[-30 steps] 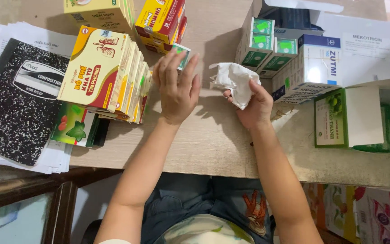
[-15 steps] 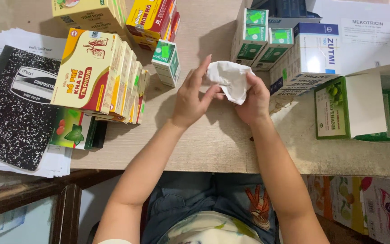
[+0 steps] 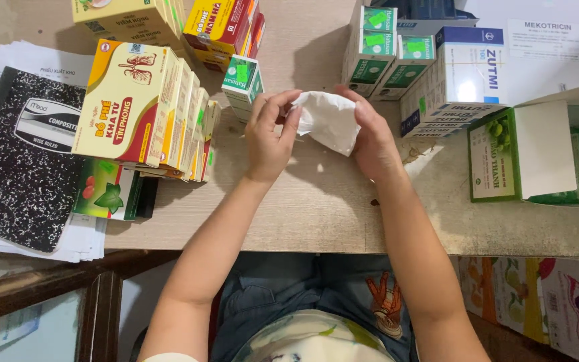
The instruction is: Wiping and cleaning various medicine boxes using a white cloth on a pharmacy counter.
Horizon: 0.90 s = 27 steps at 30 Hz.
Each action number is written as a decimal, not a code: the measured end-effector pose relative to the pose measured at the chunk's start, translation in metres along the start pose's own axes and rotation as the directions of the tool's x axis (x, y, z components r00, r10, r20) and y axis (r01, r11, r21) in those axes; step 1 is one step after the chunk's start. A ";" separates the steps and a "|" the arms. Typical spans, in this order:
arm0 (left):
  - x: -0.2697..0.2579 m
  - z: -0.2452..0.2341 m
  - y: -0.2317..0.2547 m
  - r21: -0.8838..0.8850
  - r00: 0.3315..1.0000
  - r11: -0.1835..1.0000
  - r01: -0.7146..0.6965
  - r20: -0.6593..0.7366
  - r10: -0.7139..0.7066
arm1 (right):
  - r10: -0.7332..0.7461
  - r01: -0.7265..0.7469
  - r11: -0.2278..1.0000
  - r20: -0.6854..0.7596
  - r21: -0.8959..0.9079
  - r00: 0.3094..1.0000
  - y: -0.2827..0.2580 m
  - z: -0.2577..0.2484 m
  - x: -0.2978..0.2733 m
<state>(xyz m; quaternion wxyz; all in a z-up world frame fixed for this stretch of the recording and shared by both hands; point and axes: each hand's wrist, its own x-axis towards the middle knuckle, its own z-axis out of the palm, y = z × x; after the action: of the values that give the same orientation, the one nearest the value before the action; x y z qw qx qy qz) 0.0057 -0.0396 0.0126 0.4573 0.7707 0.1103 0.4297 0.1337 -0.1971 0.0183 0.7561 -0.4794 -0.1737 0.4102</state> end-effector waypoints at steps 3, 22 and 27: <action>0.000 -0.003 0.005 0.168 0.991 0.977 -0.132 -0.006 0.135 | -0.043 0.046 0.985 0.020 -0.165 0.999 0.010 -0.009 0.004; -0.004 0.006 0.016 0.281 0.884 0.856 -0.435 0.317 0.345 | 0.107 -0.056 0.917 -0.106 0.396 0.989 0.022 -0.019 0.013; -0.004 0.006 0.010 0.141 0.984 0.984 -0.110 0.154 0.088 | 0.069 -0.037 0.929 -0.072 0.368 0.995 0.020 -0.015 0.013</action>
<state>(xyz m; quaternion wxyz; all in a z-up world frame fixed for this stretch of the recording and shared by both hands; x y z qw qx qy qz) 0.0060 -0.0507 0.0171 0.3832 0.8370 0.0696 0.3844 0.1423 -0.1911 -0.0077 0.8275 -0.3513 -0.0492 0.4352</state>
